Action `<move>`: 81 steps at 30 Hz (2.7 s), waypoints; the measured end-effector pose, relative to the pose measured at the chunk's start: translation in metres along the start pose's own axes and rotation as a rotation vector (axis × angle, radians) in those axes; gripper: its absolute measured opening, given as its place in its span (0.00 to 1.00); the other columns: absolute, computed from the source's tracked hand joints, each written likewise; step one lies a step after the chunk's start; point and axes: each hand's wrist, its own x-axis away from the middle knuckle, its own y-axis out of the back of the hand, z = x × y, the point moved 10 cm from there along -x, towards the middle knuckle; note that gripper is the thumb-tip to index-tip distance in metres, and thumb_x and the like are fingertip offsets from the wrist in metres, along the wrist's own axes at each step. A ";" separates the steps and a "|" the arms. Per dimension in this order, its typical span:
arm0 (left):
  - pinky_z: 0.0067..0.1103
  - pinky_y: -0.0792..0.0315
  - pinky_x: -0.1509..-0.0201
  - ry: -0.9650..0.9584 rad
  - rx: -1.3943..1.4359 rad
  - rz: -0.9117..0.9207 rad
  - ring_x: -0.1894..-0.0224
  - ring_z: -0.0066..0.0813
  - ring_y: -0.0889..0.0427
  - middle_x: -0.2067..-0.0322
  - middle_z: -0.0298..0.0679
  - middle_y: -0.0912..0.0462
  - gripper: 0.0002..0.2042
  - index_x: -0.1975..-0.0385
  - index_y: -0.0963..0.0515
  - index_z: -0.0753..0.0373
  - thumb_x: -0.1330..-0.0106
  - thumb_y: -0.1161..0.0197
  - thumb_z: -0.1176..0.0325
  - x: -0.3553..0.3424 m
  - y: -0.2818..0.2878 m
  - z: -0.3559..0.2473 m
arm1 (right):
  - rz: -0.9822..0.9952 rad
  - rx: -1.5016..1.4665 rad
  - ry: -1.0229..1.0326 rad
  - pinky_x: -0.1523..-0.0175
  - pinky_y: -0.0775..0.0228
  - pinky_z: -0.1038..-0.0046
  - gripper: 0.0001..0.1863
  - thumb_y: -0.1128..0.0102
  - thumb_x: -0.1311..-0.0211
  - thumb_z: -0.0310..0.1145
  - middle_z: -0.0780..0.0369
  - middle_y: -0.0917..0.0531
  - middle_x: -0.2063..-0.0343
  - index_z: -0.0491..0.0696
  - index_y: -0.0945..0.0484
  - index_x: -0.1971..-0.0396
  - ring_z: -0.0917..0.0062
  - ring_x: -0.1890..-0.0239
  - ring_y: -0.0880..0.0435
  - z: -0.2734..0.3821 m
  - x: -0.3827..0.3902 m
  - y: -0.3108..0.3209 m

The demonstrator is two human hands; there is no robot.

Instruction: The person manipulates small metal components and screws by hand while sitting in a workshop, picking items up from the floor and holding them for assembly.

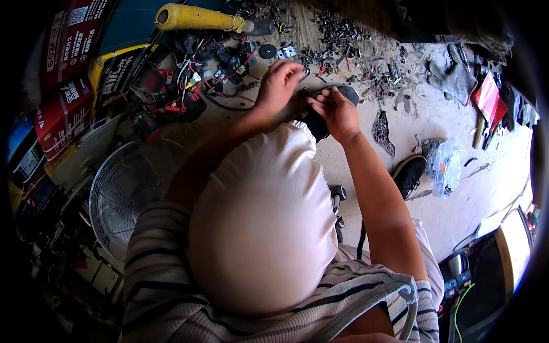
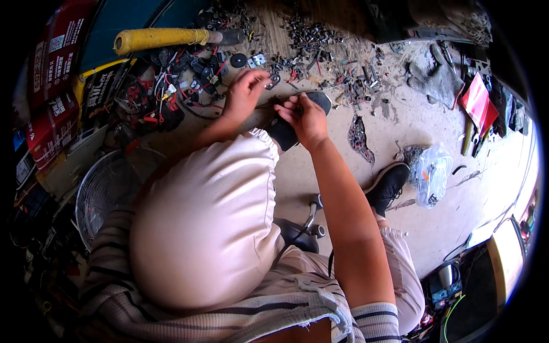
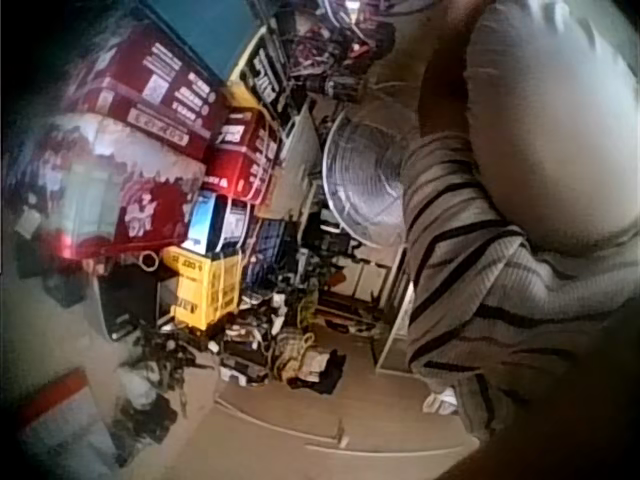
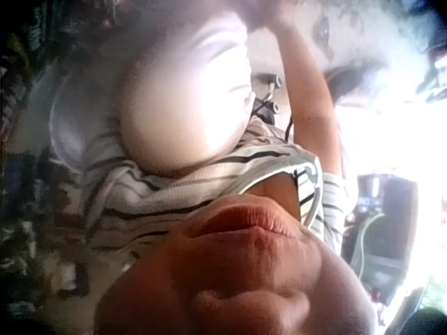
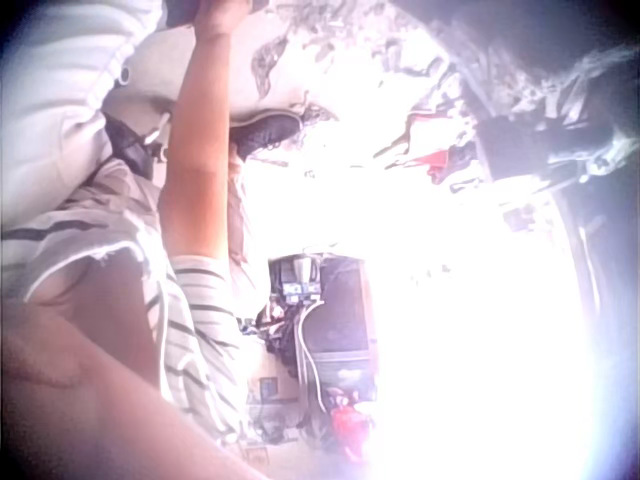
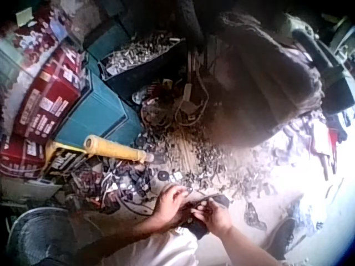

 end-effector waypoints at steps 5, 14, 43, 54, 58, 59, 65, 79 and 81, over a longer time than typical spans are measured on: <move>0.26 0.28 0.65 -0.059 -0.308 -0.172 0.68 0.36 0.22 0.68 0.41 0.23 0.06 0.67 0.23 0.61 0.43 0.39 0.70 -0.042 0.019 0.030 | -0.015 0.005 0.003 0.61 0.20 0.70 0.16 0.59 0.31 0.38 0.55 0.24 0.71 0.39 0.30 0.68 0.57 0.63 0.18 0.002 0.002 -0.001; 0.31 0.29 0.60 -0.031 -0.532 -0.016 0.62 0.43 0.24 0.64 0.41 0.26 0.07 0.67 0.24 0.58 0.45 0.39 0.70 -0.064 -0.011 0.039 | -0.027 0.009 -0.003 0.61 0.20 0.70 0.16 0.58 0.32 0.38 0.55 0.23 0.71 0.39 0.30 0.68 0.57 0.62 0.19 0.002 0.003 0.000; 0.35 0.29 0.66 -0.096 -0.514 0.038 0.67 0.42 0.23 0.69 0.38 0.25 0.03 0.72 0.27 0.57 0.44 0.42 0.67 -0.015 -0.014 0.031 | -0.018 0.029 0.002 0.59 0.20 0.71 0.16 0.62 0.31 0.37 0.56 0.23 0.70 0.39 0.30 0.67 0.58 0.60 0.19 0.003 0.003 -0.001; 0.34 0.29 0.64 0.001 -0.434 0.004 0.64 0.42 0.23 0.68 0.40 0.24 0.07 0.68 0.27 0.57 0.46 0.38 0.68 -0.038 -0.036 0.027 | -0.006 0.022 -0.001 0.60 0.20 0.72 0.15 0.61 0.31 0.37 0.56 0.24 0.70 0.39 0.31 0.66 0.58 0.59 0.19 0.002 0.002 -0.001; 0.34 0.30 0.64 0.018 -0.399 0.041 0.65 0.43 0.24 0.72 0.40 0.23 0.06 0.71 0.27 0.59 0.46 0.38 0.70 -0.040 -0.037 0.034 | -0.001 0.017 -0.005 0.59 0.20 0.71 0.15 0.61 0.31 0.37 0.56 0.24 0.70 0.40 0.31 0.66 0.58 0.59 0.19 0.002 0.002 -0.002; 0.33 0.30 0.64 -0.001 -0.365 0.022 0.66 0.42 0.23 0.72 0.41 0.23 0.06 0.70 0.27 0.59 0.46 0.38 0.70 -0.038 -0.034 0.035 | 0.002 0.019 -0.004 0.59 0.20 0.71 0.15 0.61 0.31 0.37 0.56 0.24 0.70 0.40 0.31 0.66 0.58 0.60 0.19 0.001 0.002 -0.002; 0.23 0.31 0.68 0.315 0.198 0.017 0.71 0.29 0.22 0.71 0.38 0.20 0.07 0.65 0.24 0.61 0.43 0.39 0.70 -0.017 -0.034 0.068 | -0.010 -0.043 -0.003 0.61 0.20 0.69 0.16 0.60 0.31 0.38 0.54 0.23 0.72 0.39 0.31 0.68 0.57 0.64 0.18 0.001 0.000 0.001; 0.15 0.34 0.68 0.798 1.075 0.172 0.69 0.20 0.24 0.69 0.33 0.20 0.06 0.61 0.25 0.59 0.36 0.44 0.69 0.036 -0.070 0.068 | -0.004 0.007 0.001 0.57 0.21 0.70 0.16 0.62 0.31 0.38 0.54 0.23 0.69 0.39 0.31 0.65 0.58 0.61 0.19 0.001 0.000 0.001; 0.15 0.34 0.68 0.776 1.031 0.209 0.69 0.20 0.24 0.69 0.33 0.20 0.06 0.61 0.25 0.59 0.35 0.44 0.69 0.036 -0.070 0.066 | -0.005 -0.012 0.004 0.60 0.21 0.70 0.16 0.61 0.31 0.38 0.54 0.22 0.70 0.39 0.31 0.66 0.59 0.64 0.18 0.000 0.000 0.001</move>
